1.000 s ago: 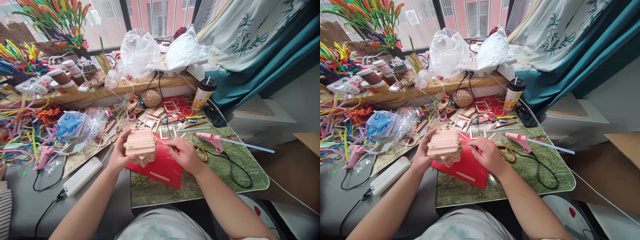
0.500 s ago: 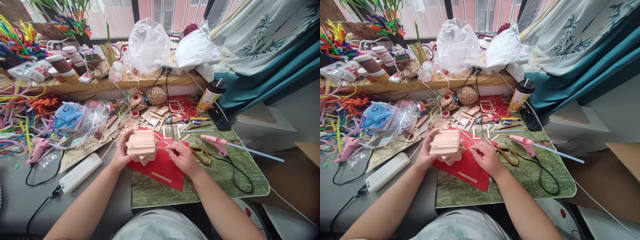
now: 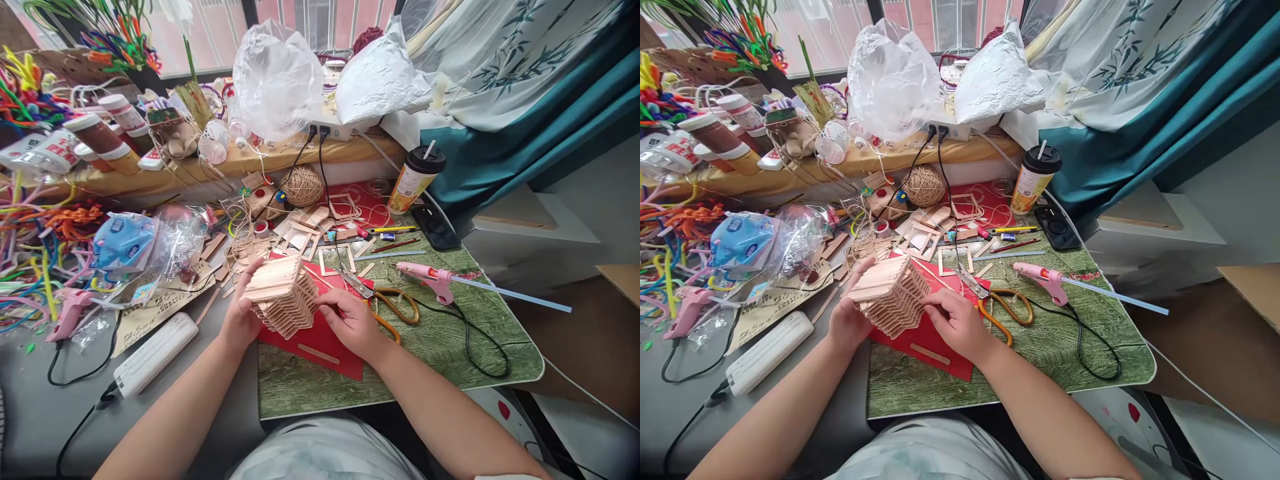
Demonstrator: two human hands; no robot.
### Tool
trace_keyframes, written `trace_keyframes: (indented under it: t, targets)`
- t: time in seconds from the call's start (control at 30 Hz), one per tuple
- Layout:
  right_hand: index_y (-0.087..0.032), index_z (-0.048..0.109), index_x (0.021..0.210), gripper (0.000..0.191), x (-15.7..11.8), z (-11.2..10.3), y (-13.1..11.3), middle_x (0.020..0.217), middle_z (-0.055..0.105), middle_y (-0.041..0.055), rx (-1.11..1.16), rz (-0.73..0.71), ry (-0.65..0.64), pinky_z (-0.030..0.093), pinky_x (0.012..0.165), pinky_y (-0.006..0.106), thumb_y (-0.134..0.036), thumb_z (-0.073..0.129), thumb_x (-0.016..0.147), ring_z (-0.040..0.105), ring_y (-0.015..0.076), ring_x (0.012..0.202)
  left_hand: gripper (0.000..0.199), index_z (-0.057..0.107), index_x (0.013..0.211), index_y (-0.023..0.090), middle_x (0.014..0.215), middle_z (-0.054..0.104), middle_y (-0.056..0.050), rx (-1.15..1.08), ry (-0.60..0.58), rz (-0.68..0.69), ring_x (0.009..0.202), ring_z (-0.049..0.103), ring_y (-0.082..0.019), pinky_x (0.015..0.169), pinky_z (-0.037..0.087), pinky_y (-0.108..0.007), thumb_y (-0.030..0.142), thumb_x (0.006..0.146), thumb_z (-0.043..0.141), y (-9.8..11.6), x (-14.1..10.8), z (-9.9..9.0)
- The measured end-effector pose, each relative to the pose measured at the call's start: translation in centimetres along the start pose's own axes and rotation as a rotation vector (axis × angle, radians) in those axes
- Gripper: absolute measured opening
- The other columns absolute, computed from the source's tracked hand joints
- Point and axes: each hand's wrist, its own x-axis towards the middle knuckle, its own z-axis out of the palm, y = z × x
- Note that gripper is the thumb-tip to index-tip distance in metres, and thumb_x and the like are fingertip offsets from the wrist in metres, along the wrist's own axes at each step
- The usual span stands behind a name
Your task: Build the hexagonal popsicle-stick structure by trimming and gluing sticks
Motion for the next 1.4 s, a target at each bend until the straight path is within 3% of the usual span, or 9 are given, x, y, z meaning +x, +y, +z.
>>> trace_keyframes:
  t: [0.13, 0.27, 0.4, 0.57, 0.67, 0.77, 0.9, 1.2, 1.4]
  targets:
    - [-0.027, 0.075, 0.122, 0.02, -0.2, -0.2, -0.4, 0.108, 0.079, 0.0066, -0.015, -0.044, 0.029, 0.061, 0.09, 0.036, -0.025, 0.062, 0.107, 0.075, 0.0202, 0.098, 0.081, 0.057, 0.152, 0.027, 0.15, 0.065, -0.012, -0.208, 0.118, -0.06, 0.137, 0.064, -0.039, 0.112, 0.056, -0.056, 0.065, 0.082, 0.071, 0.3, 0.3, 0.2]
    - [-0.025, 0.076, 0.117, 0.019, -0.2, 0.4, -0.9, 0.107, 0.08, 0.0068, -0.035, 0.031, 0.007, 0.062, 0.09, 0.034, -0.028, 0.06, 0.107, 0.076, 0.0199, 0.098, 0.078, 0.066, 0.144, 0.025, 0.139, 0.073, -0.01, -0.35, 0.251, -0.119, 0.132, 0.066, -0.038, 0.112, 0.057, -0.053, 0.065, 0.079, 0.077, 0.4, 0.4, 0.5]
    - [-0.024, 0.075, 0.115, 0.019, -0.2, 1.1, -1.0, 0.105, 0.08, 0.0062, -0.036, 0.066, -0.038, 0.062, 0.089, 0.033, -0.028, 0.059, 0.107, 0.076, 0.0195, 0.096, 0.074, 0.069, 0.142, 0.025, 0.137, 0.074, -0.01, -0.415, 0.3, -0.136, 0.129, 0.068, -0.035, 0.111, 0.057, -0.05, 0.063, 0.08, 0.079, -0.1, 0.5, 0.9]
    - [-0.025, 0.075, 0.114, 0.017, -0.4, 0.8, -1.3, 0.106, 0.079, 0.005, 0.007, 0.008, -0.011, 0.06, 0.09, 0.031, -0.023, 0.061, 0.105, 0.075, 0.018, 0.097, 0.066, 0.072, 0.137, 0.024, 0.133, 0.076, -0.007, -0.449, 0.315, -0.174, 0.126, 0.069, -0.034, 0.111, 0.057, -0.049, 0.062, 0.083, 0.076, -0.7, 0.6, 0.8]
    - [-0.025, 0.076, 0.114, 0.018, -0.4, 0.3, -1.7, 0.096, 0.076, 0.0042, 0.039, -0.06, -0.014, 0.059, 0.082, 0.03, -0.021, 0.061, 0.105, 0.072, 0.0163, 0.086, 0.064, 0.073, 0.137, 0.023, 0.13, 0.077, -0.007, -0.466, 0.312, -0.188, 0.12, 0.072, -0.032, 0.11, 0.058, -0.049, 0.059, 0.083, 0.077, -0.8, 0.6, 0.6]
    - [-0.024, 0.076, 0.114, 0.019, -0.3, 0.0, -2.1, 0.085, 0.072, 0.0024, 0.044, -0.139, -0.019, 0.056, 0.072, 0.029, -0.019, 0.061, 0.104, 0.066, 0.0143, 0.074, 0.069, 0.07, 0.141, 0.024, 0.129, 0.078, -0.006, -0.458, 0.313, -0.212, 0.113, 0.074, -0.029, 0.109, 0.059, -0.048, 0.058, 0.081, 0.079, -0.9, 0.6, 0.5]
    - [-0.023, 0.076, 0.114, 0.021, -0.4, -0.3, -2.4, 0.089, 0.074, 0.0034, 0.047, -0.183, 0.033, 0.056, 0.074, 0.029, -0.016, 0.06, 0.103, 0.068, 0.0144, 0.077, 0.074, 0.068, 0.143, 0.024, 0.129, 0.078, -0.006, -0.435, 0.318, -0.213, 0.106, 0.075, -0.027, 0.106, 0.06, -0.047, 0.058, 0.078, 0.082, -1.1, 0.7, 0.5]
    - [-0.025, 0.078, 0.122, 0.03, -0.3, -0.8, -2.4, 0.079, 0.065, 0.0015, 0.108, -0.255, -0.005, 0.051, 0.064, 0.029, -0.011, 0.061, 0.101, 0.059, 0.0144, 0.069, 0.076, 0.062, 0.148, 0.024, 0.136, 0.074, -0.009, -0.378, 0.243, -0.172, 0.126, 0.07, -0.032, 0.111, 0.055, -0.048, 0.057, 0.082, 0.08, -1.2, 0.5, 0.5]
    - [-0.028, 0.077, 0.131, 0.041, -0.3, -1.0, -2.1, 0.086, 0.067, 0.0036, 0.196, -0.286, -0.056, 0.051, 0.065, 0.029, -0.007, 0.062, 0.099, 0.061, 0.0148, 0.073, 0.079, 0.06, 0.149, 0.025, 0.139, 0.072, -0.01, -0.359, 0.242, -0.134, 0.132, 0.067, -0.036, 0.113, 0.054, -0.051, 0.056, 0.08, 0.082, -0.9, 0.4, 1.2]
